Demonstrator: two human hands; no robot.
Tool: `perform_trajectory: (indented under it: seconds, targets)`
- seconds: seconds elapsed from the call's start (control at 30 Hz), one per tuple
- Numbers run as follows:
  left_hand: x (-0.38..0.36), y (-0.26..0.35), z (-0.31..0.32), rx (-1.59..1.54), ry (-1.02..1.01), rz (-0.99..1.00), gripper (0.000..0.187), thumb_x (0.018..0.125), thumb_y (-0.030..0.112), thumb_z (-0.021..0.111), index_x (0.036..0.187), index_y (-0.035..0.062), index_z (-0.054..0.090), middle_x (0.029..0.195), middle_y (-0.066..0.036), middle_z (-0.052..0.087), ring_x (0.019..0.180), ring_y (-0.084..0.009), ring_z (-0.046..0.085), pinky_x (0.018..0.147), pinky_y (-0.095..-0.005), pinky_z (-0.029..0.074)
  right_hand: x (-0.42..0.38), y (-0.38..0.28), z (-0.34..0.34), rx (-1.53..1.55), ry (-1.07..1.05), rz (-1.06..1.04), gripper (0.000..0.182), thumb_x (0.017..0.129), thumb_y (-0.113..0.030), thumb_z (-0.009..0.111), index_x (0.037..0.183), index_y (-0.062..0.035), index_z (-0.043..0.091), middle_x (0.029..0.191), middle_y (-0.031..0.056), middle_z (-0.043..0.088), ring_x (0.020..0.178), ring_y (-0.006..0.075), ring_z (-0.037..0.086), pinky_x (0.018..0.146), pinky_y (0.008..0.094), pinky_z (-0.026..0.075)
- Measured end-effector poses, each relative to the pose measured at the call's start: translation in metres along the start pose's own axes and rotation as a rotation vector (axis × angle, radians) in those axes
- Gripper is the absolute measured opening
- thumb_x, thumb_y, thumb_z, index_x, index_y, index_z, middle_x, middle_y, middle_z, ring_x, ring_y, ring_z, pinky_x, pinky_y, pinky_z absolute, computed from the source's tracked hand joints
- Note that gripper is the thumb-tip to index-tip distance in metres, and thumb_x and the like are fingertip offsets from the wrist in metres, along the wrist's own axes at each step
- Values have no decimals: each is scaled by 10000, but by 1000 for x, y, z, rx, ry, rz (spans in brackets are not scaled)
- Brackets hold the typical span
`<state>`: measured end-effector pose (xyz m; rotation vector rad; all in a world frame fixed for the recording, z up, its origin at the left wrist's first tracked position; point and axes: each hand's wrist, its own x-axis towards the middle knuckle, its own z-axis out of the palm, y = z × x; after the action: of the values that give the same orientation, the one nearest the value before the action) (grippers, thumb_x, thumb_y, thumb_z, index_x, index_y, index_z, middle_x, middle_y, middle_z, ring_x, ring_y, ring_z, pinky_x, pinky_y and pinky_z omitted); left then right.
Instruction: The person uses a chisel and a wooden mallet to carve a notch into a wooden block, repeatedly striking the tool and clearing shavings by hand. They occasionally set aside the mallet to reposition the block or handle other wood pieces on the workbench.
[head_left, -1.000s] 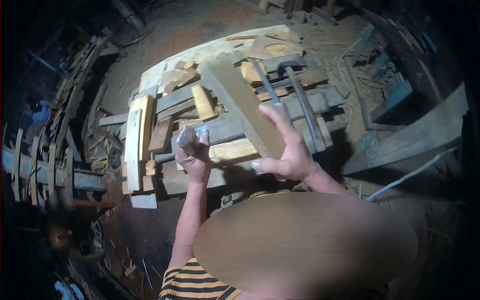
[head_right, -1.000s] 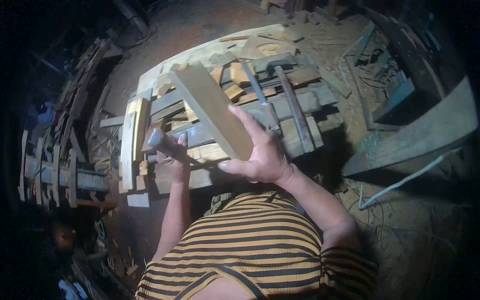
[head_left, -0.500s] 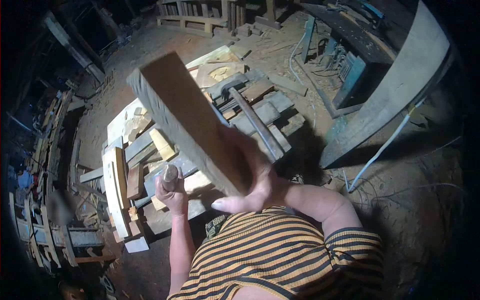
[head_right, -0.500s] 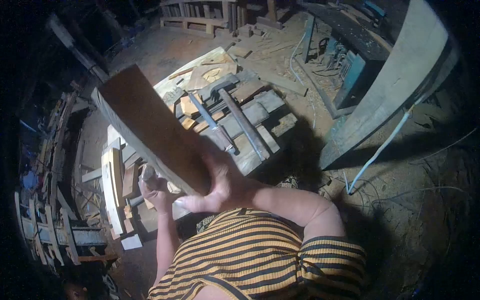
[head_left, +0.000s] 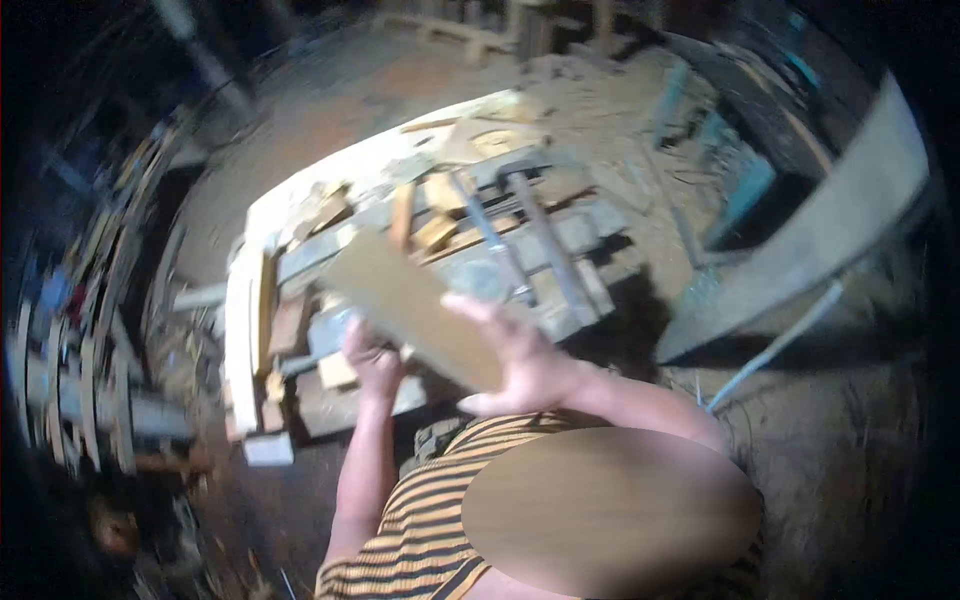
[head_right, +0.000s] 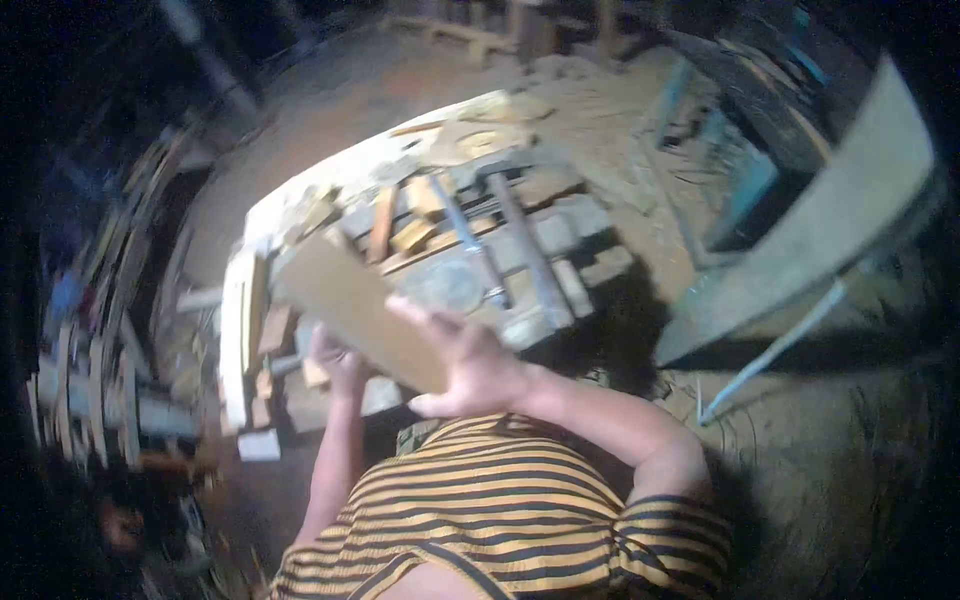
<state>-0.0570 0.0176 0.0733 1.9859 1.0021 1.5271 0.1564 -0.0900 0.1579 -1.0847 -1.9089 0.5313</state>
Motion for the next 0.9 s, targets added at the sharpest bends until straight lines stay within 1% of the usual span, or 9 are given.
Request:
perform_trajectory:
  seconds: [0.13, 0.2, 0.27, 0.33, 0.4, 0.6, 0.67, 0.77, 0.9]
  targets:
    - [-3, -2, 1, 150, 25, -9, 191, 663, 8, 675, 836, 26, 595, 784, -145, 590, 720, -327, 582, 635, -378, 456, 9, -25, -22, 210, 321, 13, 933, 556, -247, 788, 1339, -22, 332, 1184, 113, 449, 1056, 216, 495, 934, 342, 401]
    - [-2, 3, 4, 102, 82, -11, 226, 641, 15, 685, 843, 27, 583, 776, -156, 577, 725, -355, 575, 630, -385, 456, -4, -29, -19, 769, 404, 272, 889, 540, -210, 766, 1307, -26, 356, 1121, 85, 432, 930, 159, 484, 861, 279, 406]
    - [-1, 7, 7, 120, 103, 58, 264, 613, 32, 701, 840, 29, 568, 760, -152, 561, 716, -352, 570, 615, -386, 454, -16, 8, 4, 639, 398, 48, 837, 540, -207, 754, 1273, -46, 384, 1077, 64, 438, 880, 137, 465, 809, 250, 402]
    - [4, 12, 7, 126, 70, 26, 274, 599, 44, 711, 823, 30, 553, 748, -149, 544, 699, -351, 561, 593, -393, 447, -6, 8, 9, -159, 47, 10, 992, 530, -237, 771, 1390, -62, 309, 1094, 49, 468, 912, 133, 488, 824, 276, 419]
    - [6, 6, 6, 141, 95, 42, 264, 602, 52, 709, 809, 37, 545, 726, -141, 527, 684, -343, 559, 580, -395, 442, -6, 3, 1, 27, 21, 88, 1076, 524, -284, 796, 1418, -19, 259, 1134, 116, 480, 1051, 265, 511, 924, 373, 424]
    - [2, 1, 5, 122, 116, 59, 249, 623, 62, 710, 802, 33, 539, 710, -137, 516, 654, -327, 552, 572, -368, 435, -12, -14, 3, 944, 591, 107, 748, 532, -232, 771, 1193, -82, 453, 1098, 90, 466, 986, 188, 493, 849, 314, 423]
    - [4, 2, 5, 109, 126, 65, 253, 621, 65, 715, 797, 34, 535, 710, -133, 516, 654, -325, 551, 570, -364, 432, -17, 7, 26, 195, 324, 114, 947, 568, -261, 804, 1371, -78, 337, 1154, 83, 492, 1005, 213, 490, 874, 347, 426]
    - [6, 1, 3, 179, 104, 62, 250, 627, 73, 716, 791, 35, 531, 711, -131, 515, 660, -325, 555, 571, -362, 433, -2, -11, 5, -196, 23, 38, 1038, 539, -256, 795, 1417, -71, 274, 1112, 80, 491, 991, 187, 483, 854, 337, 420]
    - [3, 5, 1, 159, 119, 39, 229, 631, 75, 697, 783, 52, 526, 707, -126, 515, 662, -336, 556, 565, -386, 435, 0, -27, -6, 535, 483, 254, 910, 507, -256, 785, 1278, -20, 365, 1076, 69, 462, 909, 149, 486, 830, 285, 414]
